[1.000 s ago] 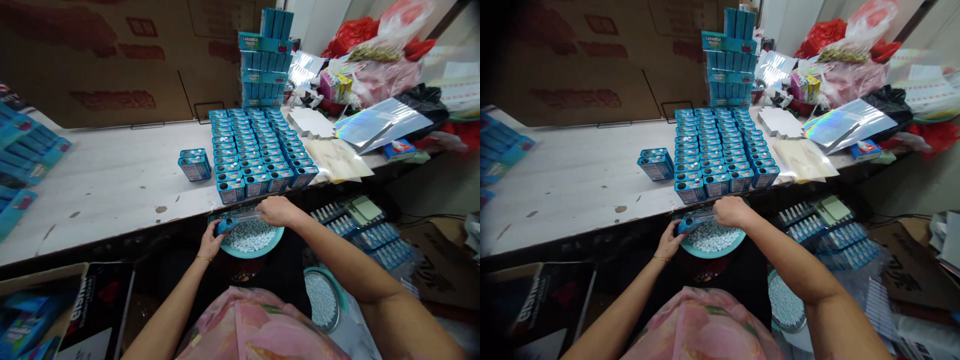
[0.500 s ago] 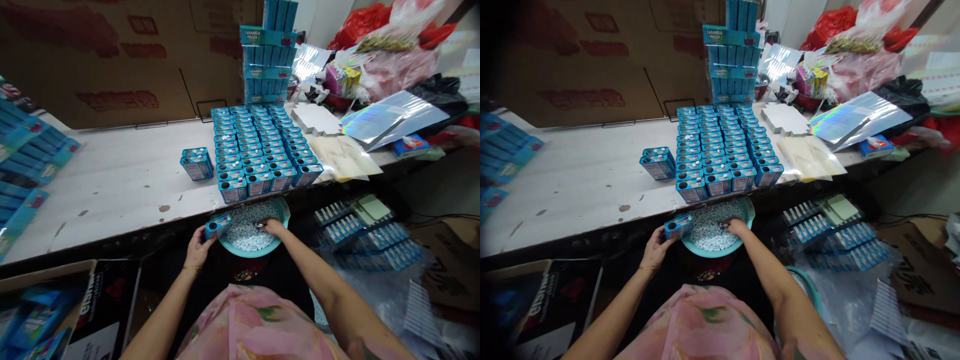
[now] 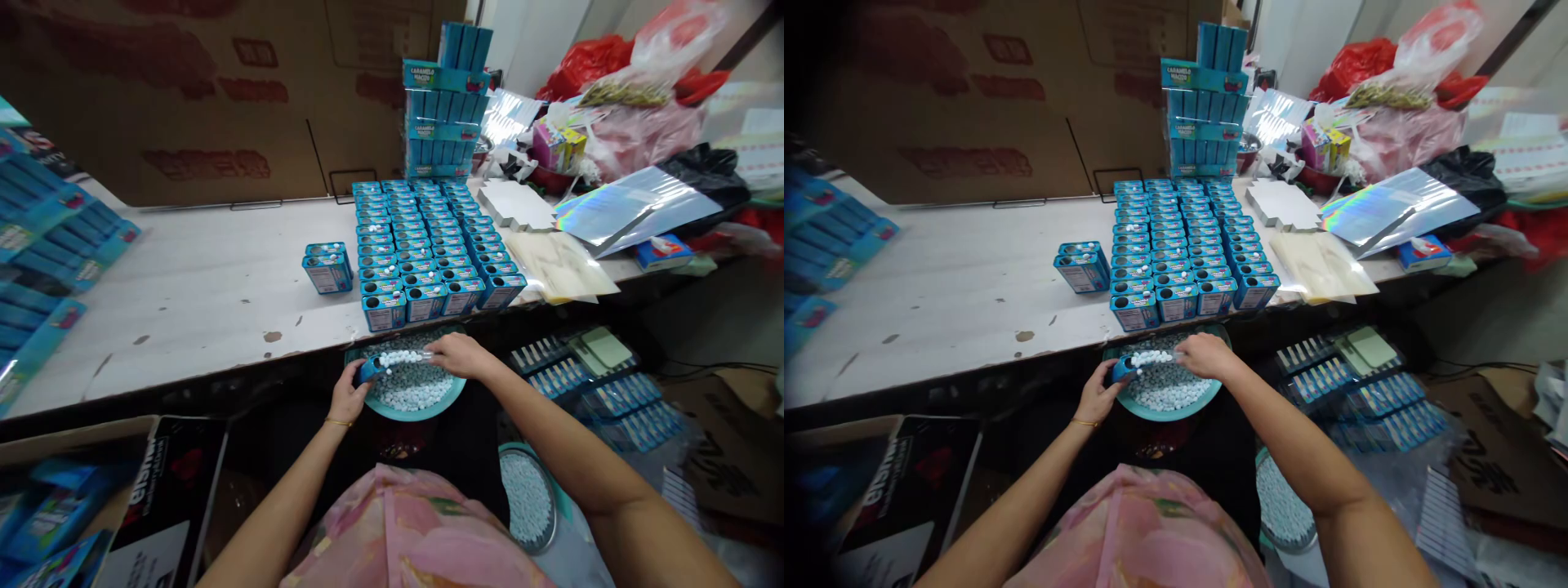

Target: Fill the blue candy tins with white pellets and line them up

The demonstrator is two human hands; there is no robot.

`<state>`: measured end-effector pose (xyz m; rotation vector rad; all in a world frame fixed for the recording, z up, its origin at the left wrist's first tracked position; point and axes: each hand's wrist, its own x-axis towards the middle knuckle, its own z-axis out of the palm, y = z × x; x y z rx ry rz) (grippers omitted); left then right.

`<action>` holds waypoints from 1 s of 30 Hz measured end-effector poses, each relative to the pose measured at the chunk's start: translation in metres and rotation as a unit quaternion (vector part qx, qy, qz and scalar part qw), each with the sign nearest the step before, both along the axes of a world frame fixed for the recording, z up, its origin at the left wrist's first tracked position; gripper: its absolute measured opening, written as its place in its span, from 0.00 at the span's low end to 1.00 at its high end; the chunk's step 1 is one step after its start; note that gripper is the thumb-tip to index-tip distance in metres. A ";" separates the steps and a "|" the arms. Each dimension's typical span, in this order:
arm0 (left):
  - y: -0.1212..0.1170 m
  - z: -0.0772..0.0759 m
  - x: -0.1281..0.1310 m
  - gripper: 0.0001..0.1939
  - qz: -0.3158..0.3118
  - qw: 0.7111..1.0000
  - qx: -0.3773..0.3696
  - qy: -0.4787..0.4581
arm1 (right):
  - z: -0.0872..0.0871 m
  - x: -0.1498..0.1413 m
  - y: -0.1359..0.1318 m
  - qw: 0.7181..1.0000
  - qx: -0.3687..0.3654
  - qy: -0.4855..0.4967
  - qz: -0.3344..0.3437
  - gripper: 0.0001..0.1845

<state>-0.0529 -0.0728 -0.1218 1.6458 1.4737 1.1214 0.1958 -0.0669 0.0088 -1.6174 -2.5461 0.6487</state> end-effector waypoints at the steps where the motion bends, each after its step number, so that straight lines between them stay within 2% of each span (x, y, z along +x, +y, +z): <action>1: 0.000 0.000 0.001 0.20 -0.001 1.000 0.003 0.004 | 0.008 -0.005 0.000 0.999 0.020 -0.042 0.002 0.15; 4: 0.001 0.002 0.004 0.20 0.000 1.000 0.005 0.015 | 0.024 -0.014 0.000 0.991 0.053 -0.121 0.016 0.16; 7: 0.003 0.004 0.007 0.21 0.009 1.000 -0.006 0.016 | 0.032 -0.019 0.001 0.986 0.065 -0.149 0.034 0.17; 14: 0.007 0.006 0.009 0.20 0.011 0.999 -0.005 0.033 | 0.038 -0.035 -0.011 0.980 0.095 -0.171 0.035 0.17; 18: 0.002 0.009 0.004 0.18 0.007 0.997 0.041 0.071 | 0.037 -0.017 -0.018 0.983 0.093 -0.157 0.018 0.17; 22: -0.005 0.019 -0.001 0.18 -0.031 0.972 0.138 0.187 | 0.014 0.015 -0.017 0.987 0.059 -0.143 -0.052 0.18; 25: -0.008 0.027 -0.009 0.20 -0.029 0.959 0.163 0.231 | -0.013 0.029 -0.016 0.983 0.018 -0.153 -0.096 0.18; 27: -0.013 0.033 -0.018 0.18 -0.010 0.964 0.159 0.212 | -0.029 0.034 -0.018 0.983 -0.003 -0.145 -0.111 0.18; 30: -0.024 0.044 -0.034 0.16 0.022 0.985 0.118 0.125 | -0.048 0.040 -0.022 0.988 -0.015 -0.098 -0.121 0.18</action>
